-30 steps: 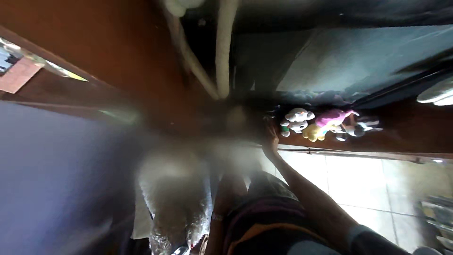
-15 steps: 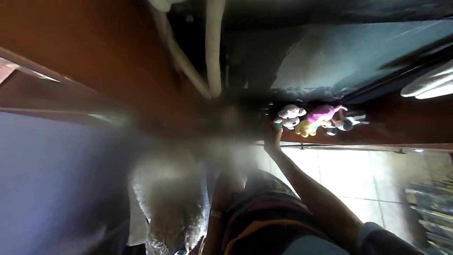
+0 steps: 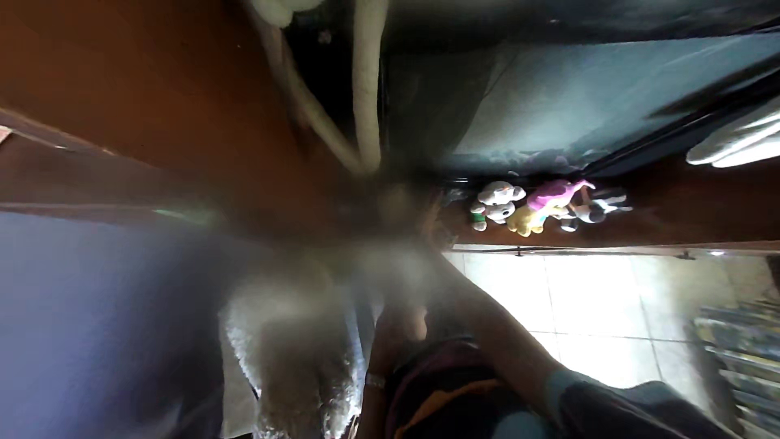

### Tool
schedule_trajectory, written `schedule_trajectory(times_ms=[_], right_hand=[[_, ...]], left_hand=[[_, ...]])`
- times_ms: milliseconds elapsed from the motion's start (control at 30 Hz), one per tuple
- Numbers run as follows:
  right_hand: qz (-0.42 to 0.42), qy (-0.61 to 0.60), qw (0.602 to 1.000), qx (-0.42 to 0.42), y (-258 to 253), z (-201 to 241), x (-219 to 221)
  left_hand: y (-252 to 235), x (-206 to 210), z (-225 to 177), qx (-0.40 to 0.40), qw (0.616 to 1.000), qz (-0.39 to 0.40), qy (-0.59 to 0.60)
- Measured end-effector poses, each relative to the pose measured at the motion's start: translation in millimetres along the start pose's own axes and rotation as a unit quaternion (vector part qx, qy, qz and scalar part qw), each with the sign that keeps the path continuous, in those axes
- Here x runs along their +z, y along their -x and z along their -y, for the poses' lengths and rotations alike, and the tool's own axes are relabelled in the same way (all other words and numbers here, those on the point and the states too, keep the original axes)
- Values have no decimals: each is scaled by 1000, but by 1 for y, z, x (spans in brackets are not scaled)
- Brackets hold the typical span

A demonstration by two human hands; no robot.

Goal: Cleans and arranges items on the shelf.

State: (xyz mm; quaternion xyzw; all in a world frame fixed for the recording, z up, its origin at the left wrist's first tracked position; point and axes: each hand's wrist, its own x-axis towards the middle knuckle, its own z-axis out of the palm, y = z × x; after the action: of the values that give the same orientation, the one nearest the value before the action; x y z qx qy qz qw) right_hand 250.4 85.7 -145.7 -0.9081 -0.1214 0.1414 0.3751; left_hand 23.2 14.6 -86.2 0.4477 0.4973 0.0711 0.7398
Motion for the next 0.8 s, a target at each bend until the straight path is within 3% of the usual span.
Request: schedule_trajectory(times_ms=[100,267,400,533,600,733,800], right_hand=[[-47,34,995,-77,-3,-13,-2],[-70,90,991,-69,-19,-40,-12],[-121,37,988,-83,-23,-30,-22],[-98,57,989,-94,-20,-18,-18],[-75,67,987,-124,-13,-21,-16],[40,118,968,-219,9,-41,-27],[91,164,957,-222,11,-60,-32]], left_hand=[[1,-6,0,-10,1000,6,-24],[-12,-13,30,14,1000,-2,-17],[0,-10,7,63,971,23,-228],[0,-2,-2,28,982,13,-184],[-3,-5,7,51,976,28,-209],[-8,-9,11,95,939,69,-323],[-11,-7,15,80,958,55,-270]])
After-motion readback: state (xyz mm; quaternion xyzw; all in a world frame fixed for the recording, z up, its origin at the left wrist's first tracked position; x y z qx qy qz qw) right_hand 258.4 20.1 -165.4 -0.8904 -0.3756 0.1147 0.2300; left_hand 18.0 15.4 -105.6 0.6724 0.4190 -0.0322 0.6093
